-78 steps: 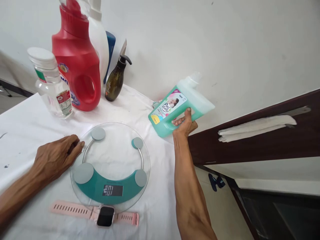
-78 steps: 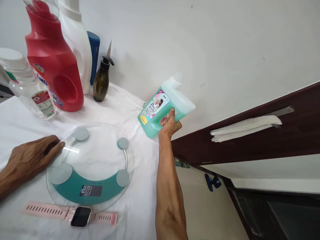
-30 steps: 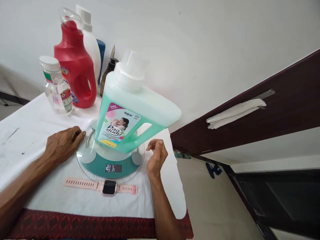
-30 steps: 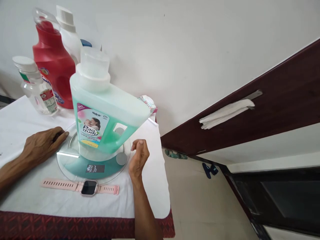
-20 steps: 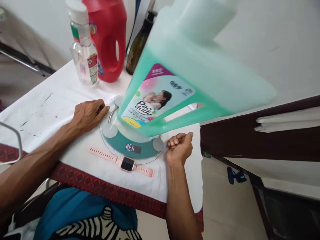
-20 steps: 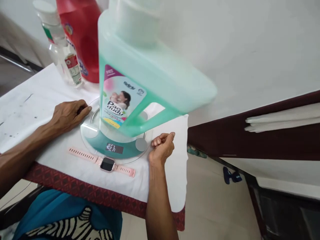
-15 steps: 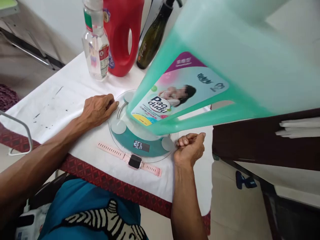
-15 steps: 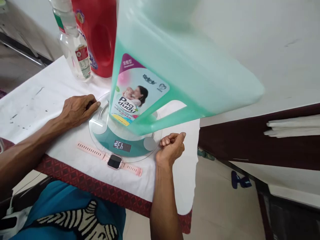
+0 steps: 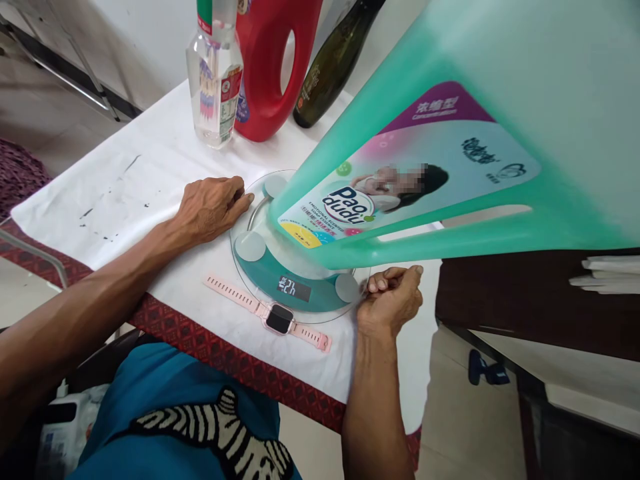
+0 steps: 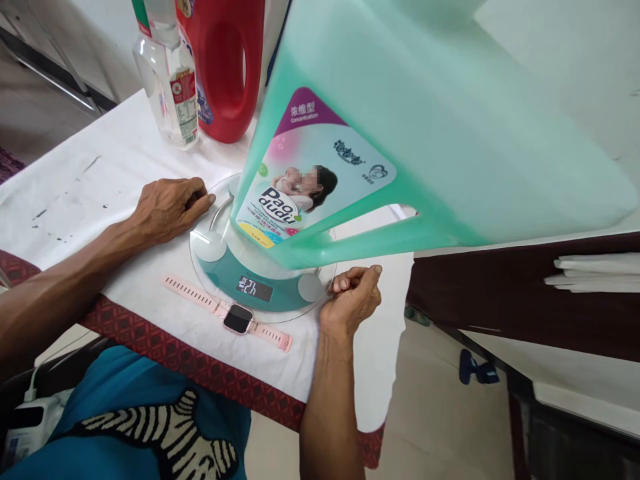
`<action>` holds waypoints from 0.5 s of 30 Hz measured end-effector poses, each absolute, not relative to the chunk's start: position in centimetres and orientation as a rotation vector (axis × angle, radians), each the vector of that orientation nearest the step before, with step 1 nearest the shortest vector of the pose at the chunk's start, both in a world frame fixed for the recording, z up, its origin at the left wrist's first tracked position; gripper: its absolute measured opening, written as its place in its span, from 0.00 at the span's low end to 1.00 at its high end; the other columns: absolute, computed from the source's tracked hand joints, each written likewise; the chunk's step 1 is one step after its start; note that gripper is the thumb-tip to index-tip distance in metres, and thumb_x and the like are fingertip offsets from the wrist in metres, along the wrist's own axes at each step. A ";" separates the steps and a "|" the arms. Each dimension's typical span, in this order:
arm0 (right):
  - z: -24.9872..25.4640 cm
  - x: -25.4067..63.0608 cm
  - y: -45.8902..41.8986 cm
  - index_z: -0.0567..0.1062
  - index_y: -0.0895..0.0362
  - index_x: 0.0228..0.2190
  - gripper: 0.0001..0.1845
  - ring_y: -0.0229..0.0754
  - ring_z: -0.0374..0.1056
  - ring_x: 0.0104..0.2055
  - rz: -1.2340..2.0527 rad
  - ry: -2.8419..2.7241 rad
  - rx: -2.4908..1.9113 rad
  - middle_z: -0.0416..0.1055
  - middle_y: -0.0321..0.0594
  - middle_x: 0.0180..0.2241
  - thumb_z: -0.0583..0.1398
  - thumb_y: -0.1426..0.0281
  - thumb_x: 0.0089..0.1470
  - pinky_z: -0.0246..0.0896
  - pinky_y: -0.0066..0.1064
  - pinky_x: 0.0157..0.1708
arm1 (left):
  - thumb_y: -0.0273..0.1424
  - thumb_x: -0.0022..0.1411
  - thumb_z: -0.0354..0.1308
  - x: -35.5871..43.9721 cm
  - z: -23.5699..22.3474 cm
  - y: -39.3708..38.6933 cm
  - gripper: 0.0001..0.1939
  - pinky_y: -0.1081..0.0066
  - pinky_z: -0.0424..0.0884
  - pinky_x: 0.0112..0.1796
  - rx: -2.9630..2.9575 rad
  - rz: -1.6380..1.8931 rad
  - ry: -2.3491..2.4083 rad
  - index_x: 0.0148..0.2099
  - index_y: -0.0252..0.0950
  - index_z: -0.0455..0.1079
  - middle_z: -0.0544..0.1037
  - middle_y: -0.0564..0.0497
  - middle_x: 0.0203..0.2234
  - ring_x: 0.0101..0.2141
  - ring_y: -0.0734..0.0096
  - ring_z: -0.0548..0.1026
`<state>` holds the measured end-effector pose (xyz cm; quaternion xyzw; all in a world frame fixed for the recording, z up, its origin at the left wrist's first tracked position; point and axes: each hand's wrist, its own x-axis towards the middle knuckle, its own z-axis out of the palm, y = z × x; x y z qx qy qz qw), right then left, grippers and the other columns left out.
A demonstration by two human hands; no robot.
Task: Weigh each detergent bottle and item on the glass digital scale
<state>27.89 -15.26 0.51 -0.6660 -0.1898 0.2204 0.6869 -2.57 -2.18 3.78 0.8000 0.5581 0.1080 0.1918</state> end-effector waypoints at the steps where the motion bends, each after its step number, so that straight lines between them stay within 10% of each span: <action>1: 0.5 27.9 -15.3 0.64 0.53 0.21 0.31 0.32 0.53 0.17 0.494 -0.425 -1.490 0.52 0.26 0.16 0.64 0.42 0.55 0.50 0.25 0.15 | 0.42 0.76 0.47 -2.6 3.8 -2.2 0.20 0.65 0.62 0.40 2.245 0.297 1.569 0.50 0.37 0.76 0.81 0.46 0.38 0.39 0.62 0.74; 15: 1.5 27.5 -15.3 0.66 0.52 0.22 0.32 0.35 0.57 0.20 0.361 -0.454 -1.502 0.55 0.30 0.19 0.59 0.38 0.57 0.56 0.27 0.19 | 0.42 0.77 0.45 -2.5 4.0 -2.4 0.19 0.65 0.60 0.37 2.298 0.238 1.583 0.49 0.38 0.74 0.81 0.46 0.38 0.38 0.62 0.74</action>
